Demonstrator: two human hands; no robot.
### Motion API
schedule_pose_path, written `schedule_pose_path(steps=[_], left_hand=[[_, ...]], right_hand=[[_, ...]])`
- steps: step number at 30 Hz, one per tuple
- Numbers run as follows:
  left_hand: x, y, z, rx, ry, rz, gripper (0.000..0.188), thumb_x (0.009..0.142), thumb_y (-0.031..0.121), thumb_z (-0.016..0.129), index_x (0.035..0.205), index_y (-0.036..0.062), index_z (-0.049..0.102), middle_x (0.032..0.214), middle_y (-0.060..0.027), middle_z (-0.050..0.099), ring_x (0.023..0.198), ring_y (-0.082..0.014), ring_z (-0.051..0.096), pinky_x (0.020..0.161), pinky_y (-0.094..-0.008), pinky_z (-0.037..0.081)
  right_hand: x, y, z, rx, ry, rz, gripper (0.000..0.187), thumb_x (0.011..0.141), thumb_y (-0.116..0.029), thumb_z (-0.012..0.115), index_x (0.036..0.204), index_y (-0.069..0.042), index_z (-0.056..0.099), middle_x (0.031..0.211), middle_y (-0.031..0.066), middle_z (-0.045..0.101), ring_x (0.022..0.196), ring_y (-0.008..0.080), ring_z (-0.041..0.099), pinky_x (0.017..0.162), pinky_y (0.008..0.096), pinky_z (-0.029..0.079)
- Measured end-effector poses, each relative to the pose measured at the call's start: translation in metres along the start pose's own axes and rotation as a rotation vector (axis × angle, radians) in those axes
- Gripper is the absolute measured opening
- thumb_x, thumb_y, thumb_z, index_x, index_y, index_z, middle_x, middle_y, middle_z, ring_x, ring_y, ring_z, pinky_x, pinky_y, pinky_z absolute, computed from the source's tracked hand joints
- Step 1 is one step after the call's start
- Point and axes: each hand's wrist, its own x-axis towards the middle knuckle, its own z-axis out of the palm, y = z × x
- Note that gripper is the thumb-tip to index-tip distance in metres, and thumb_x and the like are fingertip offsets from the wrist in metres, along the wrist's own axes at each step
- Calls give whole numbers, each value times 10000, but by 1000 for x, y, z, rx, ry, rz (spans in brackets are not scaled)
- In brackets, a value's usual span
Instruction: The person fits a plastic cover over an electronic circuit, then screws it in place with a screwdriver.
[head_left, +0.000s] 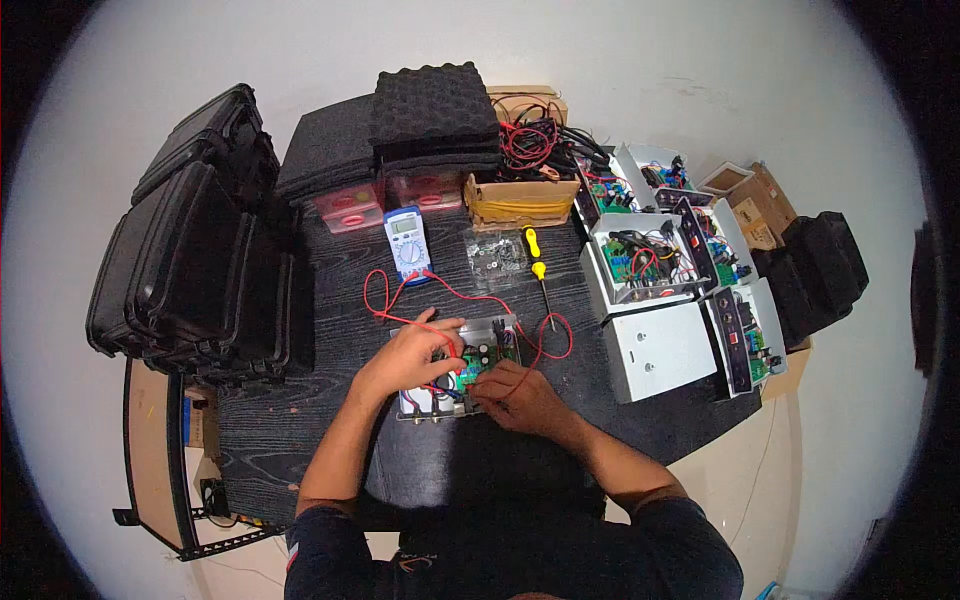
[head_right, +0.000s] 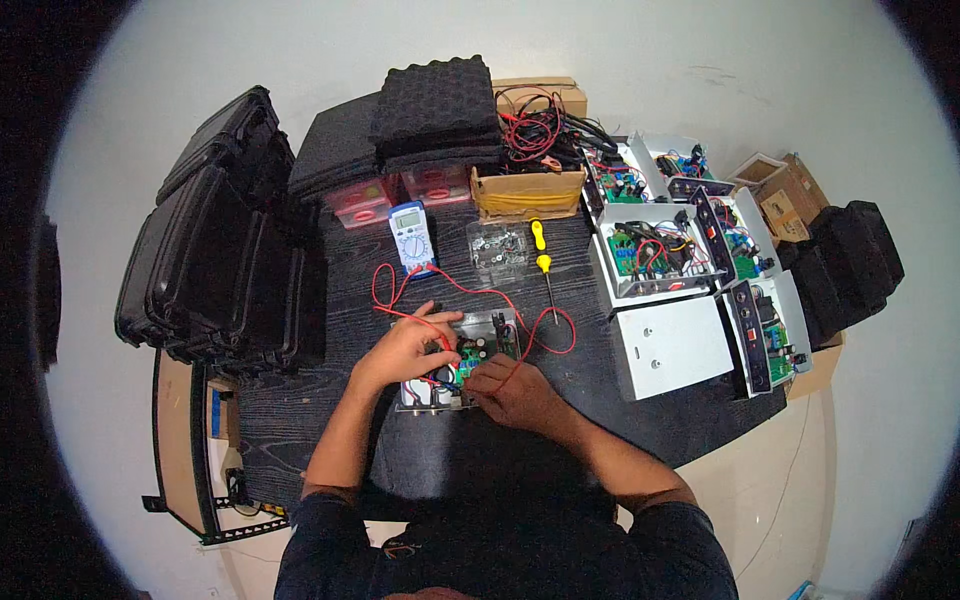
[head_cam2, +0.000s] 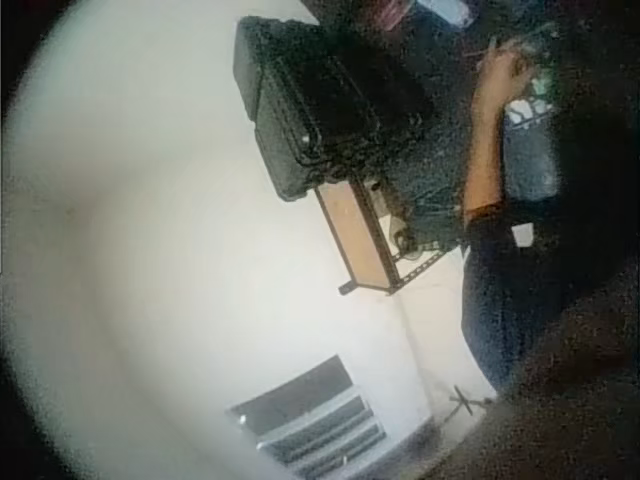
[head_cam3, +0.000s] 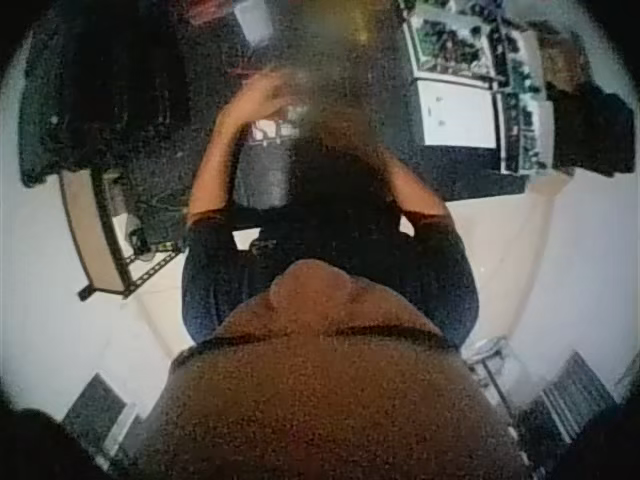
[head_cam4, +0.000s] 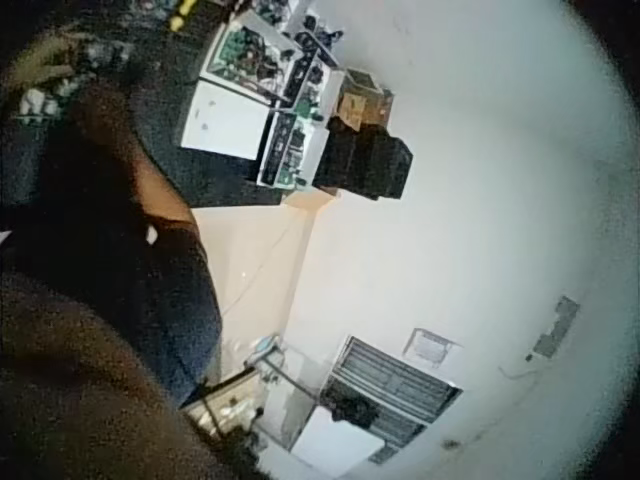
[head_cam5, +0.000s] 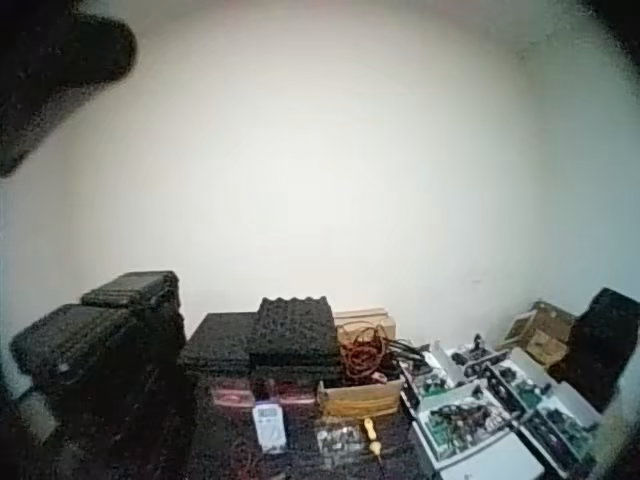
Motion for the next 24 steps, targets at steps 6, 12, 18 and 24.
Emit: schedule_pose_path(steps=[6,12,18,24], left_hand=[[0,2,-4,61,48,50,169,908,172,780,987,51,693,1088,-156,759,1261,-317,668,1183,-575,399],[-4,1,-26,-314,341,-235,229,1074,126,540,1251,6,623,897,-35,684,770,-84,628,744,-285,538],[-4,-43,-22,-270,639,-267,356,1086,207,571,1360,-3,657,883,-82,699,839,-142,689,776,-320,548],[-13,-105,-1,-42,855,-214,363,1064,205,593,1327,-33,670,1166,-236,753,1028,-293,746,902,-374,554]], right_hand=[[0,2,1,42,23,25,196,878,-80,788,1068,-86,742,1007,51,731,914,265,680,787,409,576],[-5,22,-3,177,89,74,119,943,-91,733,1046,-35,717,1025,99,717,963,258,695,830,383,569],[7,49,-20,453,543,503,223,1097,-163,541,977,5,625,924,106,692,835,171,680,732,322,543],[38,68,-47,31,502,580,249,1105,-242,524,1062,-17,623,817,189,712,766,357,715,701,467,541]])
